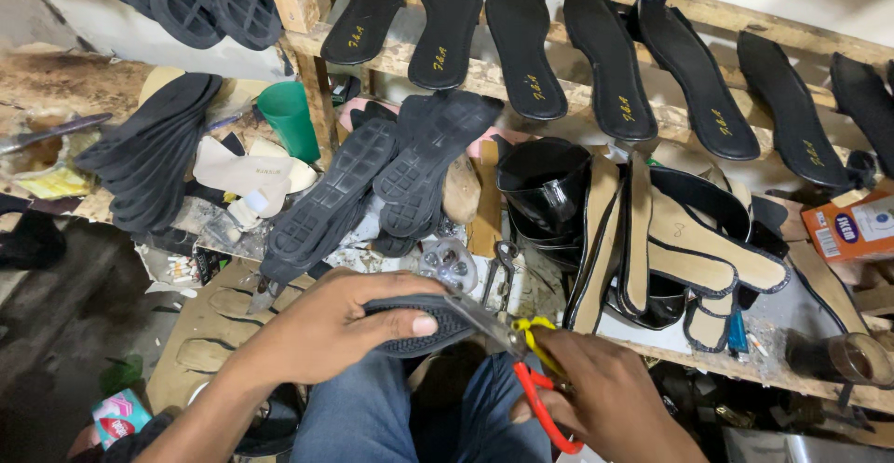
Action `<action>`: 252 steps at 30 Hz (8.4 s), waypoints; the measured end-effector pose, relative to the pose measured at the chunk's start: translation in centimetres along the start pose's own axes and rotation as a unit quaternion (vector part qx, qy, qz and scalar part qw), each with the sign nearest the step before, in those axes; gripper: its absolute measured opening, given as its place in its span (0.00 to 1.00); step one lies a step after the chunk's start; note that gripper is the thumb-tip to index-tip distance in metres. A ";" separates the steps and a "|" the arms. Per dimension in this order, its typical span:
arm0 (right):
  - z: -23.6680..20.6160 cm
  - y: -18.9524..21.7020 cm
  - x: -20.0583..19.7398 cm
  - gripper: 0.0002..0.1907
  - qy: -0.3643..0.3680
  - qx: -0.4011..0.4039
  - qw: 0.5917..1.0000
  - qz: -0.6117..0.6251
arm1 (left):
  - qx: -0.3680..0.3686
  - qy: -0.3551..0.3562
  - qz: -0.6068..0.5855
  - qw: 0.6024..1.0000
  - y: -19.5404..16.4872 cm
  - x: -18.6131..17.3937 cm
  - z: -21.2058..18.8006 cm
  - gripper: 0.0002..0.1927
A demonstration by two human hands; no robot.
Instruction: The person trims the edges of a black rubber shoe sole using red-handled scissors. They hold the sole in their left hand and cut along the perimeter with their right hand, repeatedly rotating the sole to access different edges. Finished soles are placed on a nearby wooden shelf.
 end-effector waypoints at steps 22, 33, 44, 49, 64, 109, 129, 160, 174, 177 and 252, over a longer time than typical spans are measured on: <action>2.6 -1.6 -1.1 0.18 0.024 0.058 0.996 0.059 | 0.017 0.068 -0.052 0.996 0.2 -0.7 4.8 0.21; 1.3 -4.5 1.5 0.16 -0.056 0.216 0.942 0.250 | 0.076 -0.234 0.092 0.965 -1.0 -3.2 3.3 0.17; -1.3 -2.6 11.7 0.25 -0.022 0.270 0.808 0.523 | -0.126 -0.296 -0.528 0.786 6.9 4.5 -4.5 0.37; -1.2 -2.9 12.1 0.29 -0.120 0.142 0.889 0.419 | -0.065 -0.161 -0.541 0.823 5.2 8.1 -3.1 0.38; -6.1 -0.8 14.5 0.41 -0.140 0.184 0.808 0.542 | 0.024 -0.245 -0.468 0.849 0.7 5.5 -0.9 0.28; -5.8 -0.4 13.1 0.21 -0.025 0.238 0.836 0.494 | 0.127 -0.189 -0.377 0.898 -0.5 2.8 -1.0 0.40; -3.8 1.7 9.7 0.21 -0.086 0.094 0.898 0.421 | 0.076 -0.168 -0.284 0.941 1.0 4.1 -1.6 0.34; -1.9 -1.0 7.5 0.21 -0.070 0.136 0.920 0.362 | 0.045 -0.059 -0.256 0.964 1.9 2.9 -0.5 0.38; -3.1 -2.3 11.2 0.38 0.037 0.286 0.866 0.409 | 0.052 -0.225 -0.335 0.914 2.6 2.0 0.7 0.26; -2.9 -1.7 11.0 0.39 -0.013 0.202 0.878 0.434 | 0.041 -0.209 -0.343 0.915 3.1 3.2 0.4 0.25; -3.3 0.8 7.0 0.45 -0.102 -0.022 0.985 0.138 | 0.035 -0.209 -0.476 0.853 6.5 5.7 -2.0 0.22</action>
Point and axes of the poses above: each hand's wrist, its own z-axis towards the middle knuckle, its own x-axis out of the palm, y = z × x, the point moved 6 cm from there along z, towards the middle knuckle
